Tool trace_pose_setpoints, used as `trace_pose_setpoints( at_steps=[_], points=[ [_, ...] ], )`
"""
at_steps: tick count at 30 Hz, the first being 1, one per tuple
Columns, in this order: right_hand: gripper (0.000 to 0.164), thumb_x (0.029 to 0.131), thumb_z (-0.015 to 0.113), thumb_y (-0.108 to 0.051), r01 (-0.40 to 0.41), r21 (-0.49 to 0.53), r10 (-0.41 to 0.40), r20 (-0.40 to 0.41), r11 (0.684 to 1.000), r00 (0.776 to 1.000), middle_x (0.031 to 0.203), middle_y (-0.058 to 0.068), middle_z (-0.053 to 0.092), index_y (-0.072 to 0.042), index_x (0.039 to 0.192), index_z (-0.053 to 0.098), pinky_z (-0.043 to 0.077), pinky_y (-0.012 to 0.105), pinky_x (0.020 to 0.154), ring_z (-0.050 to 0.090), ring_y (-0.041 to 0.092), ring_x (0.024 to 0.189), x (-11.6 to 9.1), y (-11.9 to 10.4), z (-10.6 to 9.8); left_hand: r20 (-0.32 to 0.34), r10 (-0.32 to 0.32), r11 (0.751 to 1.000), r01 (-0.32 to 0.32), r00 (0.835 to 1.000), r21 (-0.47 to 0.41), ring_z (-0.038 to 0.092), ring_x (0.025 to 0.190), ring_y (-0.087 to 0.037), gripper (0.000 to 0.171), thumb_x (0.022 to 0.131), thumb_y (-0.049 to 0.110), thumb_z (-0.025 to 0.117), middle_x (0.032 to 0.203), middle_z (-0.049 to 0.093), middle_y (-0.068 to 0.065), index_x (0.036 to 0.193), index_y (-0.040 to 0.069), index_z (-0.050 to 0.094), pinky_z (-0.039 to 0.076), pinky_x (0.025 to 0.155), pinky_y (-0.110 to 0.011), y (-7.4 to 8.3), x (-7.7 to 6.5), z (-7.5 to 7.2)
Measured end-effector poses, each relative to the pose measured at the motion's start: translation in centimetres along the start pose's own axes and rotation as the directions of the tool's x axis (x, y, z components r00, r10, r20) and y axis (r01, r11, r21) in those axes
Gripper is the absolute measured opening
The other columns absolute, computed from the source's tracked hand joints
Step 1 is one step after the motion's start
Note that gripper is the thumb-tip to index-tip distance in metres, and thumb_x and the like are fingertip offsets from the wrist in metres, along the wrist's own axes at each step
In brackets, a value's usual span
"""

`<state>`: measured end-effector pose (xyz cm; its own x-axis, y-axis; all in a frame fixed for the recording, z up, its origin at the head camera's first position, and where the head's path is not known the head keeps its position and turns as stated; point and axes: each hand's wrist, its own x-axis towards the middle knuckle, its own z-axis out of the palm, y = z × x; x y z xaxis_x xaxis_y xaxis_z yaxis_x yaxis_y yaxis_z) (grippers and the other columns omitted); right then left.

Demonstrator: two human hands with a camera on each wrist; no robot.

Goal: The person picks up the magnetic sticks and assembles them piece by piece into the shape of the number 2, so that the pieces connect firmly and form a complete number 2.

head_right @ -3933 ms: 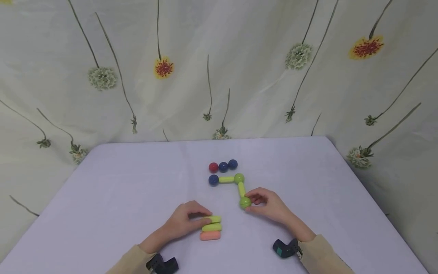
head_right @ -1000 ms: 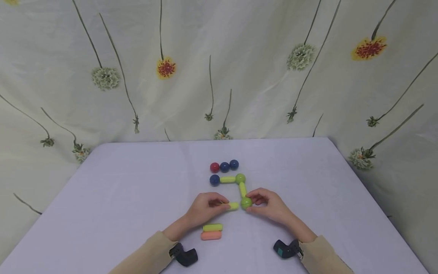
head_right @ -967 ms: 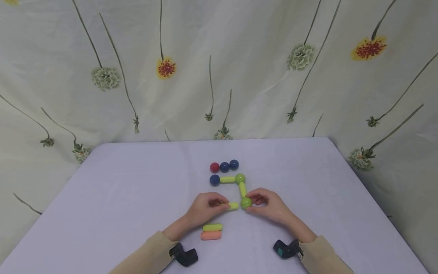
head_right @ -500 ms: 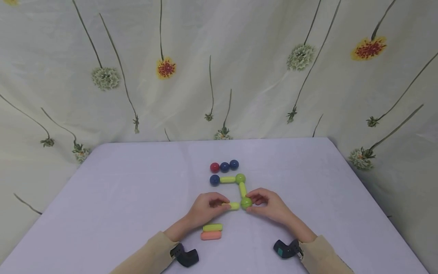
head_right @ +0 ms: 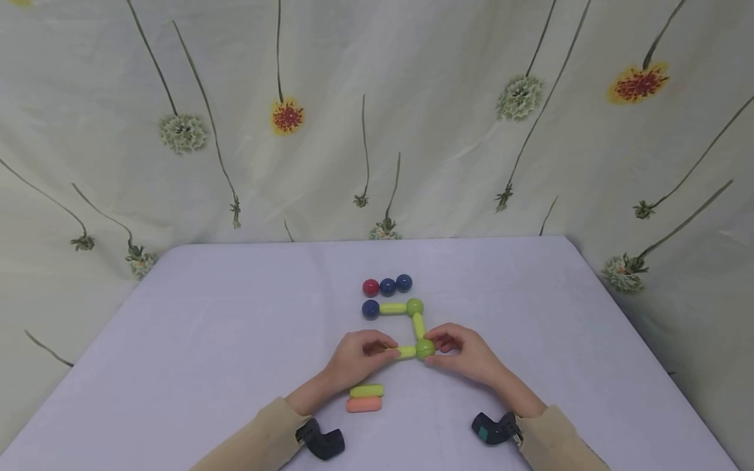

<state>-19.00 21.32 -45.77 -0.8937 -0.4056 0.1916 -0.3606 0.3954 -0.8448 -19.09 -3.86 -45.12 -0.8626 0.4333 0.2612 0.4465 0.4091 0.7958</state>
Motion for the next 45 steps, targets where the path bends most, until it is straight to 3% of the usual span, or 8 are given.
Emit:
trace_pose_setpoints(
  at_steps=[10,31,40,45],
  points=[
    [0.038,0.077,0.078,-0.022,-0.012,-0.006,0.012,0.003,1.0,1.0,0.099,0.0,0.064,-0.008,0.11,0.065,0.05,0.026,0.074,0.058,0.012,0.084,0.1,-0.2,0.1,0.002,0.03,0.999,-0.03,1.0,-0.009,0.054,0.069,-0.003,0.015,0.084,0.021,0.071,0.086,0.067,0.005,0.096,0.012,0.072,0.047,0.061,-0.02,-0.3,-0.1,-0.1],
    [0.035,0.078,0.077,-0.02,-0.024,-0.034,0.023,-0.023,0.999,0.999,0.096,-0.001,0.063,-0.008,0.108,0.064,0.05,0.025,0.074,0.058,0.011,0.083,0.0,-0.6,0.3,0.006,0.028,0.999,-0.027,1.0,-0.021,0.056,0.073,-0.004,0.014,0.086,0.022,0.069,0.088,0.067,0.007,0.096,0.013,0.072,0.047,0.063,-0.02,-0.4,-0.3,-0.2],
    [0.035,0.079,0.077,-0.018,-0.03,-0.022,0.029,-0.03,0.999,0.999,0.096,0.001,0.063,-0.005,0.108,0.064,0.05,0.025,0.073,0.058,0.013,0.083,-0.1,-0.7,0.3,-0.029,0.067,0.997,-0.067,0.997,-0.028,0.059,0.082,-0.005,0.015,0.088,0.02,0.067,0.092,0.068,0.005,0.097,0.009,0.071,0.049,0.068,-0.022,-0.4,0.1,-0.4],
    [0.034,0.079,0.077,-0.019,-0.029,-0.023,0.029,-0.031,0.999,0.999,0.096,0.001,0.063,-0.005,0.107,0.064,0.05,0.025,0.073,0.058,0.012,0.083,0.0,-0.7,0.3,-0.073,0.062,0.998,-0.063,0.995,-0.017,0.059,0.083,-0.006,0.014,0.088,0.02,0.066,0.091,0.067,0.007,0.097,0.009,0.071,0.05,0.07,-0.023,-0.7,0.8,-1.4]
  ],
)
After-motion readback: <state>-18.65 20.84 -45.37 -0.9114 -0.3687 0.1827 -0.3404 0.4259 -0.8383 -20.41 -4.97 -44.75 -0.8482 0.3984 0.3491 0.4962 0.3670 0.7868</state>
